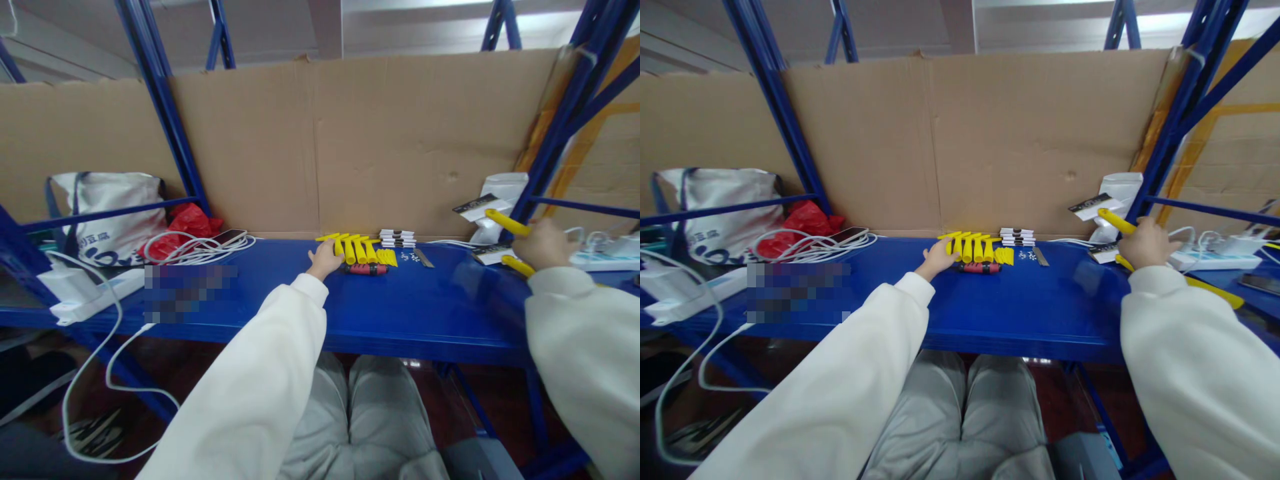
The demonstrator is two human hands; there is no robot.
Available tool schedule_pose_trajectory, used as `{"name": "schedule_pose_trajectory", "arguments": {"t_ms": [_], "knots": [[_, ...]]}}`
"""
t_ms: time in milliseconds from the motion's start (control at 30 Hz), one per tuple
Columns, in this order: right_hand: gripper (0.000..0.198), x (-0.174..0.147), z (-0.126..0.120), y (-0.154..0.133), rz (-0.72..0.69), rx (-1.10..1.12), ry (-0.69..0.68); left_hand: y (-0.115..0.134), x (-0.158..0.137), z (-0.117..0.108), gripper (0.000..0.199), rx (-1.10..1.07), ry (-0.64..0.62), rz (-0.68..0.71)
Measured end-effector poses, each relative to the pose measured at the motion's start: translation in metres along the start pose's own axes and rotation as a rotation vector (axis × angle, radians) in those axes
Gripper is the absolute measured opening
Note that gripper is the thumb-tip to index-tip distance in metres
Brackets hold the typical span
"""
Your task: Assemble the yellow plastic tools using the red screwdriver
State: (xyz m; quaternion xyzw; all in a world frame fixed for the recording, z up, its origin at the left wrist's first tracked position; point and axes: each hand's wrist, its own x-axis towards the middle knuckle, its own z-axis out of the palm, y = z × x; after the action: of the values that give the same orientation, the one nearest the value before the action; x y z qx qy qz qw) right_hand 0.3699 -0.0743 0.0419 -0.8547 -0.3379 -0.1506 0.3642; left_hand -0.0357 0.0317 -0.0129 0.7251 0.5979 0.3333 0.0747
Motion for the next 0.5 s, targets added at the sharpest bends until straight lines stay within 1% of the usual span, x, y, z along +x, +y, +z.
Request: {"name": "schedule_pose_trajectory", "arguments": {"t_ms": [67, 133, 200, 300, 400, 500], "knots": [[0.057, -0.018, -0.004, -0.029, -0.079, 0.075, -0.025, 0.003, -0.001, 0.001, 0.062, -0.066, 0.038, 0.032], [0.052, -0.036, -0.004, -0.058, -0.15, 0.139, -0.032, 0.004, 0.0, 0.001, 0.063, -0.153, 0.075, 0.09], [0.052, -0.052, 0.004, -0.087, -0.26, 0.233, -0.049, 0.003, 0.002, 0.003, 0.067, -0.268, 0.117, 0.166], [0.05, -0.074, 0.025, -0.125, -0.358, 0.36, -0.041, -0.002, 0.006, 0.006, 0.069, -0.442, 0.151, 0.259], [0.047, -0.096, 0.049, -0.148, -0.423, 0.428, -0.089, -0.004, 0.008, 0.009, 0.063, -0.575, 0.139, 0.289], [0.043, -0.118, 0.065, -0.154, -0.469, 0.375, -0.198, -0.001, 0.008, 0.012, 0.053, -0.658, 0.08, 0.319]]}}
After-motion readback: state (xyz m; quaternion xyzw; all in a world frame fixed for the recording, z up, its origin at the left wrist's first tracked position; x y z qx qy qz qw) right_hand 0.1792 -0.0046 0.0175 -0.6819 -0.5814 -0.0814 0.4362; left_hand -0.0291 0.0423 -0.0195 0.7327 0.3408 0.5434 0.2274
